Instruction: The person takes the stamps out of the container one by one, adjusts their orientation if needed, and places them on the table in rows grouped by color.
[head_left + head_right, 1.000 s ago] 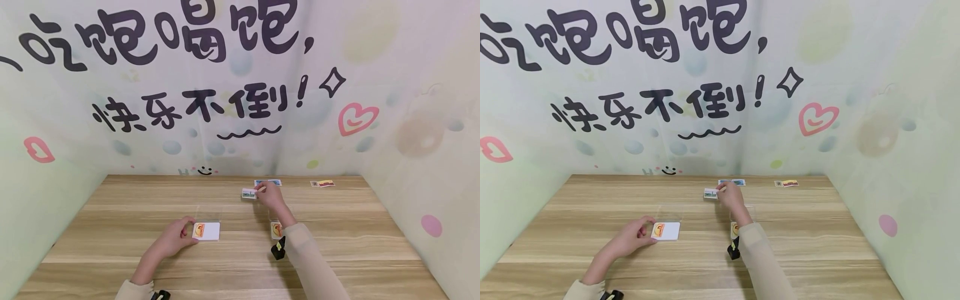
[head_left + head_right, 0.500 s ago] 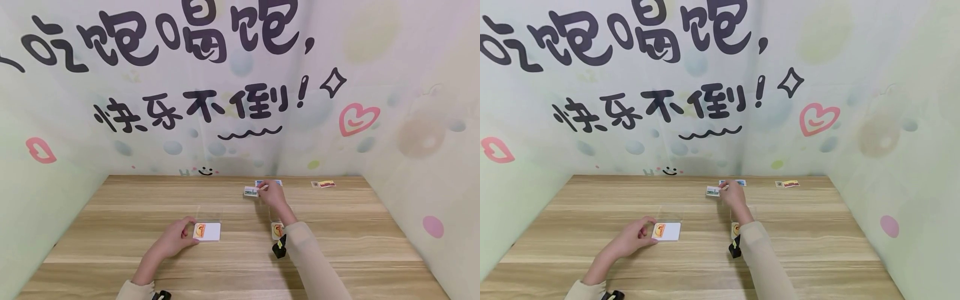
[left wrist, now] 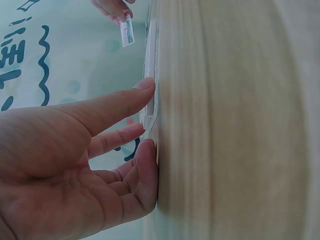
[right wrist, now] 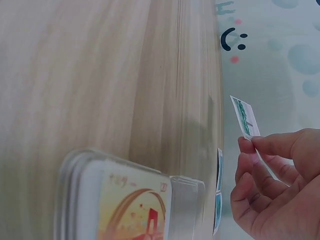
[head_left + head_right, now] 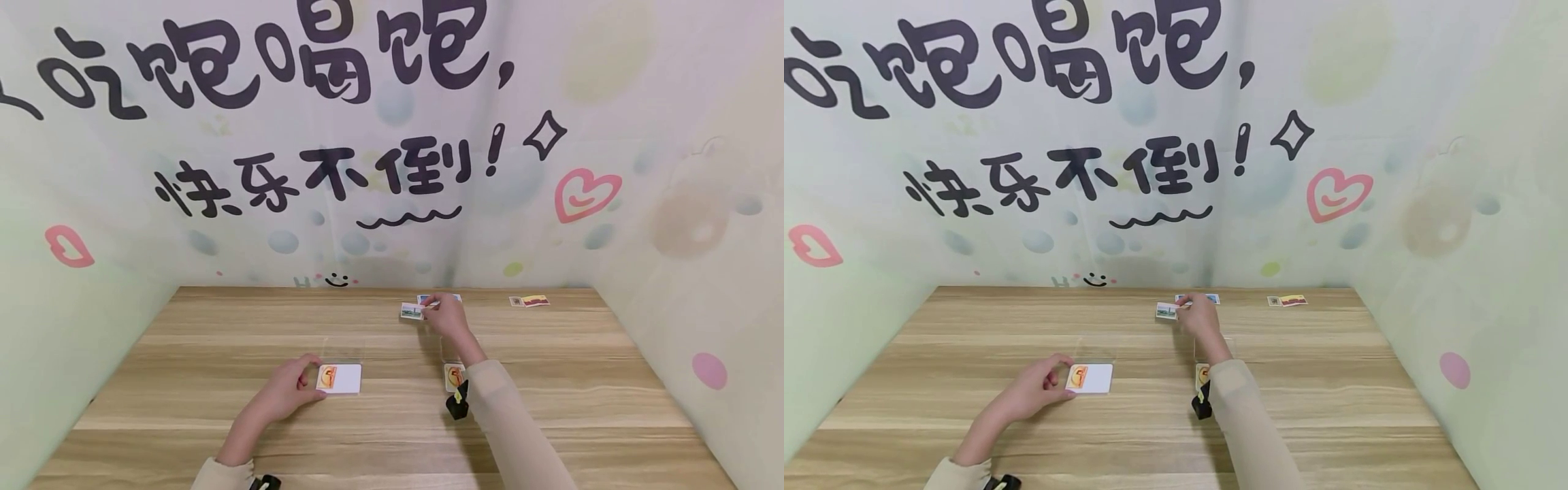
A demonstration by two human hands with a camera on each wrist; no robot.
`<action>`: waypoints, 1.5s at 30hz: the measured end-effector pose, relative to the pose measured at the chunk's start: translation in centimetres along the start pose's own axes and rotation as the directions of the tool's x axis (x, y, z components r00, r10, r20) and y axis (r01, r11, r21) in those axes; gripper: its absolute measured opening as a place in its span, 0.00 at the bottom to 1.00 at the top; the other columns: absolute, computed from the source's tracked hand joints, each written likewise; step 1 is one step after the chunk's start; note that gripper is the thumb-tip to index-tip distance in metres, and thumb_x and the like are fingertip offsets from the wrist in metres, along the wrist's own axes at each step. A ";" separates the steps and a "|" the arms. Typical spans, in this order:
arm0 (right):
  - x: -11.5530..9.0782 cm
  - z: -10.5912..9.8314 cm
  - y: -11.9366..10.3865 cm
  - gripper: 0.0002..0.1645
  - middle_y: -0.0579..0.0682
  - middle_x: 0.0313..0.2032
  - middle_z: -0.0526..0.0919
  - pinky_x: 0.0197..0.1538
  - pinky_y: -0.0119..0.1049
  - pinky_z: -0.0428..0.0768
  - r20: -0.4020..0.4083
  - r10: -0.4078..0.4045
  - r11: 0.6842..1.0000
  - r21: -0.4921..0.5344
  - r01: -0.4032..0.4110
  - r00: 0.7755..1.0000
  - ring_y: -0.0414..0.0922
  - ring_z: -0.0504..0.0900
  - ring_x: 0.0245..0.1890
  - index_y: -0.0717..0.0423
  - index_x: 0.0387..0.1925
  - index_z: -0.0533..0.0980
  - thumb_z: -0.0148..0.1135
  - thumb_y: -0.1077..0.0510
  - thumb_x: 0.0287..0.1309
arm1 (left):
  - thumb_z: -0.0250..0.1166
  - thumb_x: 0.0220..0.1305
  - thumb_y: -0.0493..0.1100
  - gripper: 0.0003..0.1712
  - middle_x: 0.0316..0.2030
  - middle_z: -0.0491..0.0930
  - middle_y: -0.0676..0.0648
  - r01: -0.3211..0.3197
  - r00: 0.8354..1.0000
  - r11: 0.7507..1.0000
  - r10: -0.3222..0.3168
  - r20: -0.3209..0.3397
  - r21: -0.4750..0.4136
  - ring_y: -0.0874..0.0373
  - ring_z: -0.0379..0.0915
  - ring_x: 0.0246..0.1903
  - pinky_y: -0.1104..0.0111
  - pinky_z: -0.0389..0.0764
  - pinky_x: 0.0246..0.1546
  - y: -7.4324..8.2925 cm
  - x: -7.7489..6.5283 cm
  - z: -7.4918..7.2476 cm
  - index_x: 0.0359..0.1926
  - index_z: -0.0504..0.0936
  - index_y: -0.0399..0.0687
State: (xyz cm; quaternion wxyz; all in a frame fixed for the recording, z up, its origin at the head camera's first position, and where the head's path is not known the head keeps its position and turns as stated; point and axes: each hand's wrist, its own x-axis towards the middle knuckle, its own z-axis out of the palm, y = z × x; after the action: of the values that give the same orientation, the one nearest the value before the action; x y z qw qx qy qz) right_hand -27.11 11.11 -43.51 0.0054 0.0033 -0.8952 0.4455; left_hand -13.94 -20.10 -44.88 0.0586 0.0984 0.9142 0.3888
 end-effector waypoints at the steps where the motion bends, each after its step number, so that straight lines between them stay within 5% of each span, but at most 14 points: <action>1: 0.0 0.0 0.0 0.05 0.60 0.33 0.89 0.27 0.29 0.71 0.000 0.000 1.000 0.000 0.000 1.000 0.46 0.82 0.28 0.65 0.41 0.83 0.65 0.68 0.65 | 0.81 0.57 0.37 0.28 0.28 0.68 0.48 -0.001 1.000 1.000 0.001 -0.001 0.000 0.58 0.62 0.27 0.70 0.64 0.29 0.0 0.0 0.0 0.56 0.79 0.36; 45: 1.2 -0.3 -0.1 0.06 0.60 0.35 0.88 0.28 0.28 0.71 0.041 0.020 1.000 0.007 -0.021 0.999 0.42 0.76 0.26 0.68 0.43 0.82 0.64 0.68 0.67 | 0.81 0.56 0.37 0.28 0.28 0.69 0.48 -0.040 0.999 0.999 0.040 -0.004 0.006 0.60 0.62 0.27 0.70 0.66 0.29 -0.6 0.2 0.1 0.55 0.79 0.36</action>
State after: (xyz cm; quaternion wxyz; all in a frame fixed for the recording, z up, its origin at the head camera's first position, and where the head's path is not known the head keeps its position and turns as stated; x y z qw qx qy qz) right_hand -28.35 11.34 -43.21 -0.0175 0.0032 -0.8934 0.4490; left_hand -14.22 -20.41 -45.38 0.0486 0.1162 0.9132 0.3877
